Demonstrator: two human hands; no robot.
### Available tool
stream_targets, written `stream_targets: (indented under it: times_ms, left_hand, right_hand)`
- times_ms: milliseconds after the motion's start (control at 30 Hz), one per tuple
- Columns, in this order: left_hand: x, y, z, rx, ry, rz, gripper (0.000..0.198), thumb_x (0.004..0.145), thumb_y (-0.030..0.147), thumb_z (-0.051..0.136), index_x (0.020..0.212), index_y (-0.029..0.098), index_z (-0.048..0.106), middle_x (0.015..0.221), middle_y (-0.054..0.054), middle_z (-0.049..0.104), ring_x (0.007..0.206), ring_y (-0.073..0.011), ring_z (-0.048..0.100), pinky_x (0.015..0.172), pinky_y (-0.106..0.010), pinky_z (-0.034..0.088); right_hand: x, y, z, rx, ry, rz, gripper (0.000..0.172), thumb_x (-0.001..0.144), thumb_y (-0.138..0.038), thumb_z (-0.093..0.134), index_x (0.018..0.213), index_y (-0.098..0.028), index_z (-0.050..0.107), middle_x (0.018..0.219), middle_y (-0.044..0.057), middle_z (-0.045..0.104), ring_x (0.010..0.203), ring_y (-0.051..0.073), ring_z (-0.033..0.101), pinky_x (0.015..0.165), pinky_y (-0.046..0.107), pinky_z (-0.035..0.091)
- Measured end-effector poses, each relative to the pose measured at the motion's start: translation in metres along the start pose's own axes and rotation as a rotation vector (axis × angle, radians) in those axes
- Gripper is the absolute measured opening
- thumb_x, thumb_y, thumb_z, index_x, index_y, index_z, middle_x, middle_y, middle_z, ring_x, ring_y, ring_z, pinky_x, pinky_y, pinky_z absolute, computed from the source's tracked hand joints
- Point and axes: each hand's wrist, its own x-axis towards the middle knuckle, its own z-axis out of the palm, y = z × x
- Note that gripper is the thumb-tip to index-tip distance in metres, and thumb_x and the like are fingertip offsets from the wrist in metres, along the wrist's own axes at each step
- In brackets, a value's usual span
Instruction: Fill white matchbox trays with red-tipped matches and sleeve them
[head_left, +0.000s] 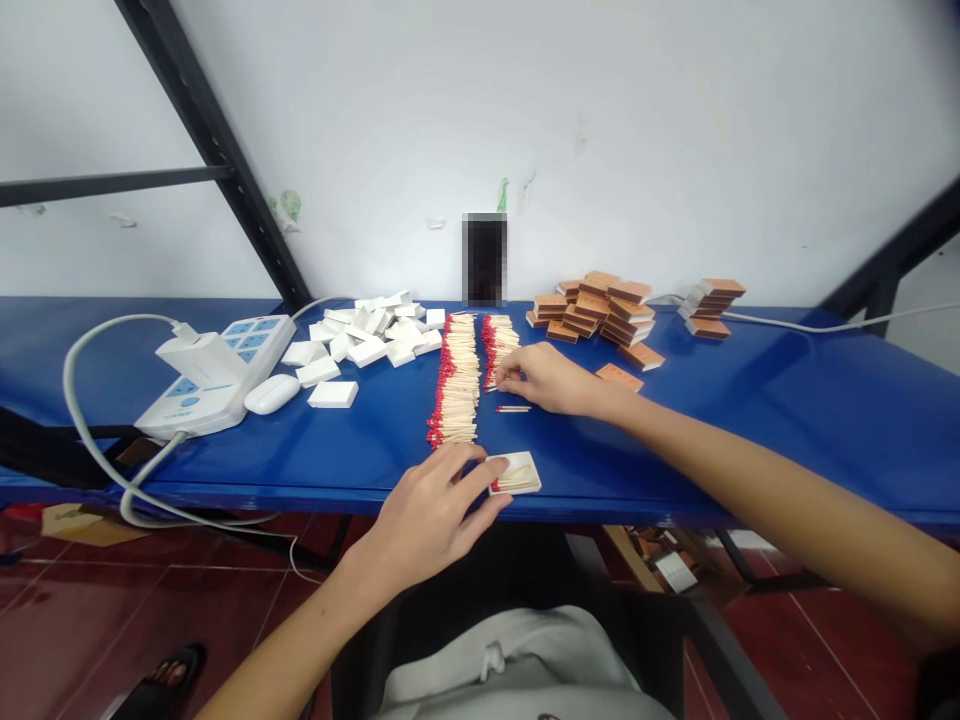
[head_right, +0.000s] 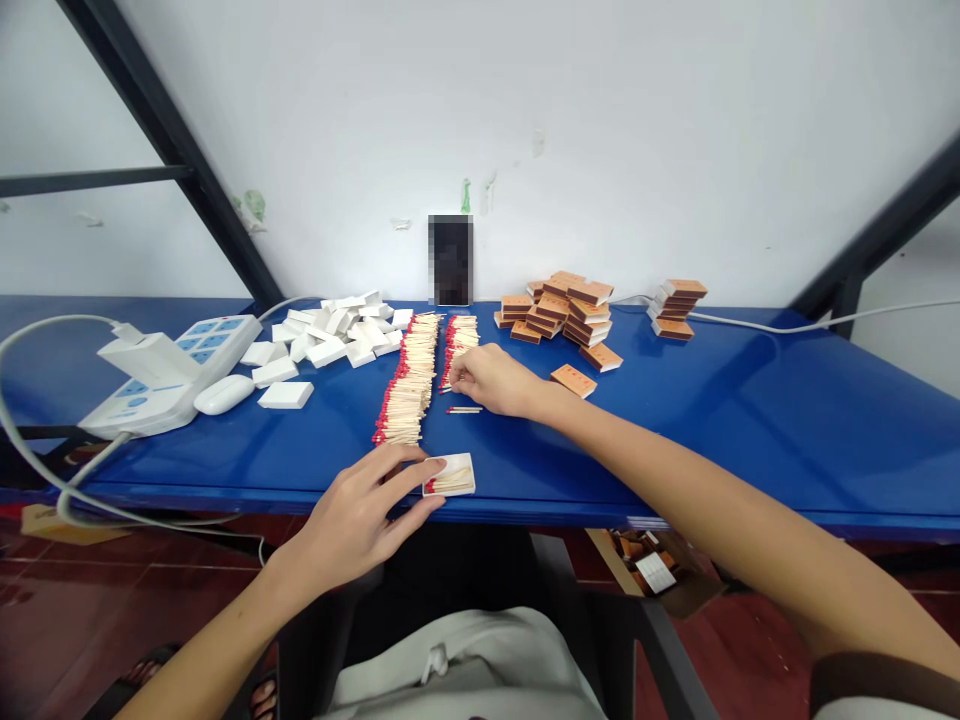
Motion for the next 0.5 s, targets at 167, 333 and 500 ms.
stream_targets:
  times_ms: [167,333,500]
  left_hand:
    - [0.001,0.001,0.000,-0.003,0.000,0.006,0.025,0.098,0.028,0.055,0.118,0.016,0.062,0.106,-0.011,0.064,0.094,-0.0225,0.065,0.080,-0.038,0.060]
    - [0.001,0.001,0.000,-0.013,0.001,0.001,0.024,0.098,0.027,0.056,0.118,0.016,0.061,0.107,-0.011,0.064,0.095,-0.0232,0.065,0.081,-0.039,0.059]
    - [0.000,0.000,0.000,-0.014,-0.003,-0.005,0.025,0.098,0.029,0.055,0.119,0.016,0.061,0.107,-0.011,0.064,0.094,-0.0231,0.065,0.080,-0.039,0.059]
  right_hand:
    - [-0.002,-0.003,0.002,-0.026,0.001,0.060,0.015,0.090,-0.021,0.060,0.086,-0.017,0.074,0.083,0.004,0.075,0.075,0.015,0.063,0.067,0.025,0.039]
    - [-0.007,-0.006,0.004,-0.098,0.030,0.113,0.019,0.092,-0.026,0.058,0.082,-0.019,0.072,0.082,0.004,0.074,0.073,0.015,0.062,0.063,0.026,0.034]
    - [-0.013,-0.007,0.001,-0.071,0.011,0.134,0.015,0.089,-0.025,0.060,0.080,-0.019,0.070,0.079,0.003,0.073,0.070,0.014,0.061,0.063,0.024,0.035]
